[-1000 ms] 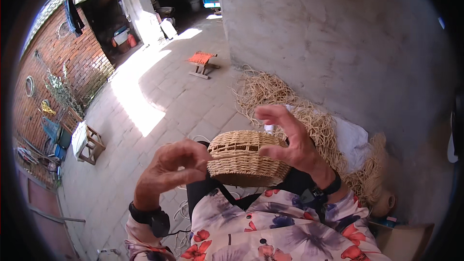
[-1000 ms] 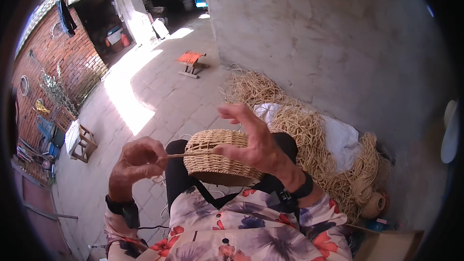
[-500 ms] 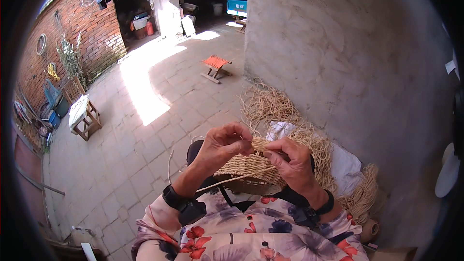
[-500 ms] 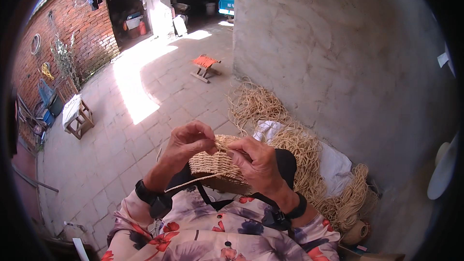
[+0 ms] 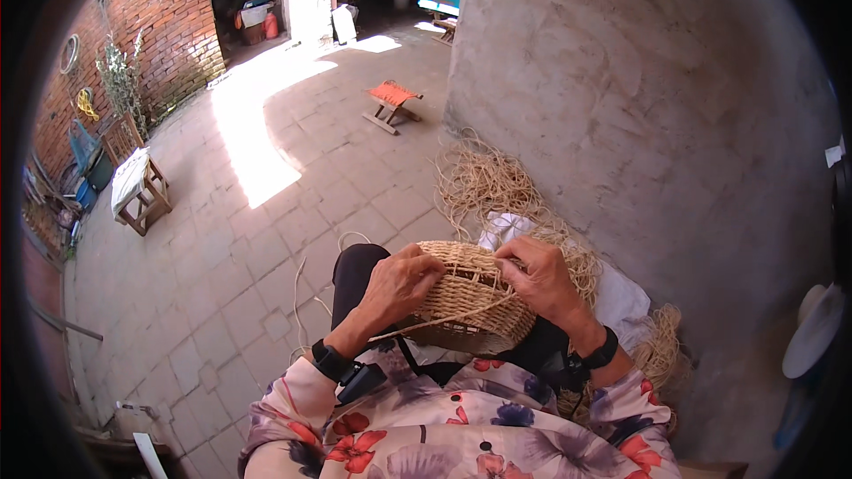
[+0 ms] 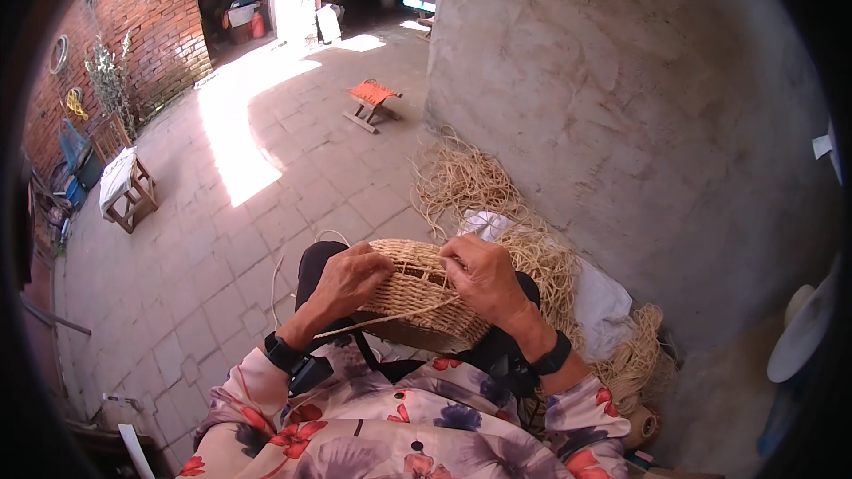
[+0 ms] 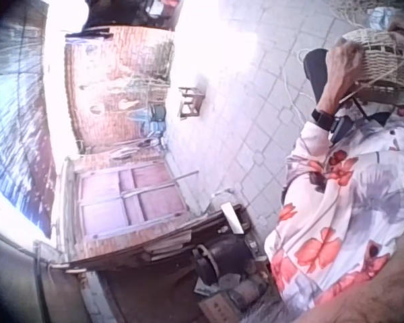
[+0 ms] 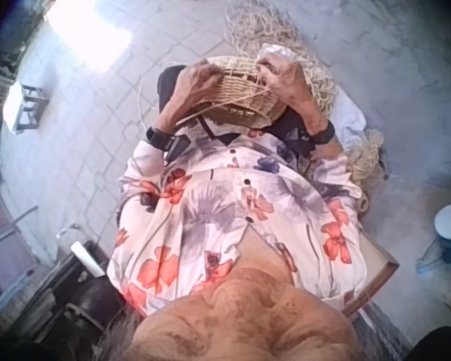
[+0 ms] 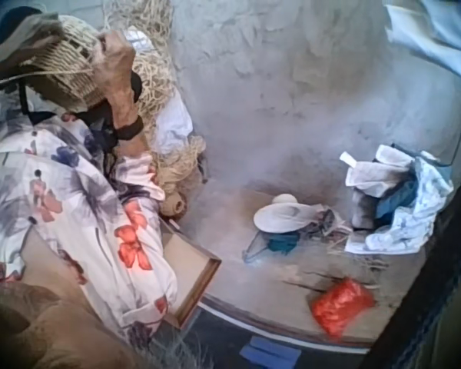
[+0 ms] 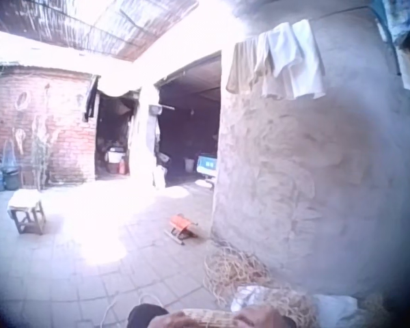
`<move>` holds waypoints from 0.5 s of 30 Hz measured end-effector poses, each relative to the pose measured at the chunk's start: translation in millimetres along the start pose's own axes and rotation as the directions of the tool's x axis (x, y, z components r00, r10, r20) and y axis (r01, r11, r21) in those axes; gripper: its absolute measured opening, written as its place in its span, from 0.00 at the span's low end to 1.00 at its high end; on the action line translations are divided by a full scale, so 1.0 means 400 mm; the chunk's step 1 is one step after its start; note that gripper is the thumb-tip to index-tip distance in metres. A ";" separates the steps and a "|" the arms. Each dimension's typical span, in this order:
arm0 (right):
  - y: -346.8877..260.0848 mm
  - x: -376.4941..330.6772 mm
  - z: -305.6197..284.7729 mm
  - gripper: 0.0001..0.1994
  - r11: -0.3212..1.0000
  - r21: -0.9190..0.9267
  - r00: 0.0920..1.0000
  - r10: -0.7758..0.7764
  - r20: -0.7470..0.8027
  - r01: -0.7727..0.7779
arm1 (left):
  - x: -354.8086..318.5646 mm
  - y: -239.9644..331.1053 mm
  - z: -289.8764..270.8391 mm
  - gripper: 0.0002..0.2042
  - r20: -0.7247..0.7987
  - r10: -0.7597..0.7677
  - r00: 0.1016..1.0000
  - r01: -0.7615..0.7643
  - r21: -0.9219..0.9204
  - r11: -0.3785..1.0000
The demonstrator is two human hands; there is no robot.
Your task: Weaving a wicker or straw basket by hand.
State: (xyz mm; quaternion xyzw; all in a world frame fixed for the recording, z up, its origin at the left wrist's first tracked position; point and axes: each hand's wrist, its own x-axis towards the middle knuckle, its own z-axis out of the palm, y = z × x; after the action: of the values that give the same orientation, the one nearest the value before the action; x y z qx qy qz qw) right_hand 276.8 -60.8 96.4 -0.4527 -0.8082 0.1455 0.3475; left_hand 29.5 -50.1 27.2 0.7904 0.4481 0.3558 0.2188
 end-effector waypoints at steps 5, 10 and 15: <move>-0.014 0.005 -0.020 0.04 0.992 0.101 0.995 0.066 0.072 -0.073 | -0.008 0.004 0.006 0.08 -0.041 0.050 0.998 -0.053 -0.076 0.996; 0.001 0.000 0.001 0.03 0.997 0.073 0.999 0.017 0.046 -0.020 | -0.003 0.004 0.005 0.07 -0.016 0.080 0.997 -0.080 0.006 0.997; 0.001 0.002 0.030 0.03 0.997 -0.013 0.994 -0.069 0.079 0.071 | 0.000 0.001 0.005 0.07 -0.008 0.112 0.994 -0.112 -0.019 0.993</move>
State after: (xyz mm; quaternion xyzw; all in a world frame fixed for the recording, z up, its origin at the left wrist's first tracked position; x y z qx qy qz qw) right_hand 268.5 -59.0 88.2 -0.4207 -0.8377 0.1447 0.3167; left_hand 31.1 -50.1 26.2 0.8110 0.4002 0.3746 0.2047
